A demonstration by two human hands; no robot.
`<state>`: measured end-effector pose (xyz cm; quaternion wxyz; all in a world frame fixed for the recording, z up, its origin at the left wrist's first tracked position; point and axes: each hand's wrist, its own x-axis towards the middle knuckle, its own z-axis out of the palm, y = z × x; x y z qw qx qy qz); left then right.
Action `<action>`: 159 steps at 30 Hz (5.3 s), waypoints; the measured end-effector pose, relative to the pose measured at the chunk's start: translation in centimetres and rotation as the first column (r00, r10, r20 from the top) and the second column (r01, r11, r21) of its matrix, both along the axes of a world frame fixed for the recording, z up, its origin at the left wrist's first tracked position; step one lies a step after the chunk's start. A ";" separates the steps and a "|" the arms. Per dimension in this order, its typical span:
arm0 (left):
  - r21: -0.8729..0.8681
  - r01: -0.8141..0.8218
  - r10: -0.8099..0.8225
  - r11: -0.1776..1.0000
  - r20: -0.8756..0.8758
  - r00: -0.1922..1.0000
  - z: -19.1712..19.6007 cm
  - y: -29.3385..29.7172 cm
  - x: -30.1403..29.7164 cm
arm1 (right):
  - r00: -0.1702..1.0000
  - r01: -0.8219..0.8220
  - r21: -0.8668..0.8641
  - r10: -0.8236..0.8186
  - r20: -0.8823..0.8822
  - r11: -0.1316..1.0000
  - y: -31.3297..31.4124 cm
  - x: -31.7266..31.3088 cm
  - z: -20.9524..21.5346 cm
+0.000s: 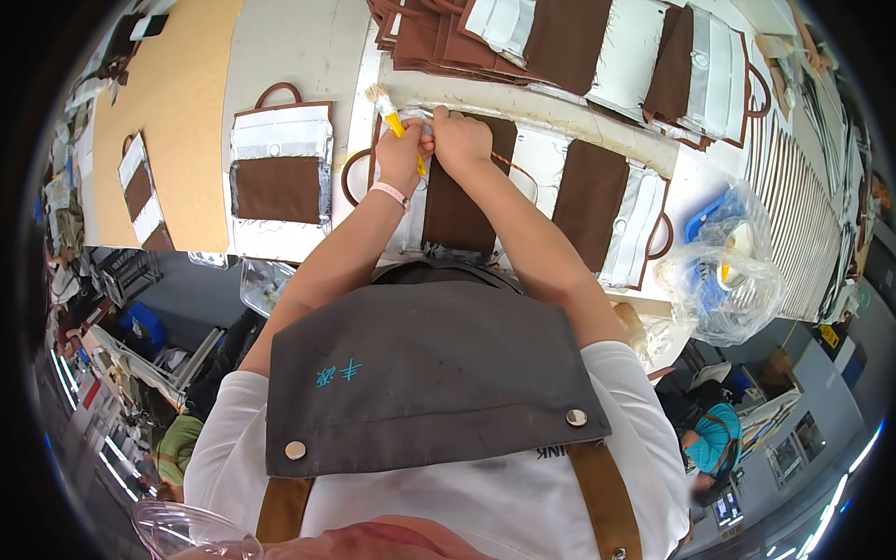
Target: The person applies adhesive to the edges of brown fabric panels using a brush and then presses them onto white backing sheets. They handle multiple panels sequentially, smoothing them down to ensure adhesion. The person also moves metal trays and stacks of fabric during the process.
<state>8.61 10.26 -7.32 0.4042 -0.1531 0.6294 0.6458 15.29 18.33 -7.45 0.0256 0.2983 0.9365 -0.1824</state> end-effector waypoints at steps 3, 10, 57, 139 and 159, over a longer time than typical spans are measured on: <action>0.015 -0.012 0.012 1.000 0.004 1.000 -0.1 -0.1 0.0 | 0.999 -0.034 0.029 0.035 -0.039 0.999 0.1 0.2 -0.4; 0.011 0.005 -0.005 1.000 0.008 1.000 -0.2 -0.3 0.0 | 0.997 -0.073 0.004 0.073 -0.037 0.997 0.7 0.2 -0.7; -0.044 0.084 -0.090 0.995 -0.170 0.981 -0.1 0.0 -3.0 | 0.980 0.041 0.095 -0.021 -0.196 0.995 -0.6 0.5 -1.1; -0.009 0.117 -0.117 0.993 -0.008 0.993 -0.4 -0.4 -4.1 | 0.985 0.094 0.026 -0.089 -0.148 0.995 -0.7 1.4 -0.8; -0.011 0.122 -0.122 0.992 0.002 0.993 -0.4 -0.4 -4.1 | 0.992 0.123 -0.111 -0.125 -0.012 0.986 -0.4 0.3 0.7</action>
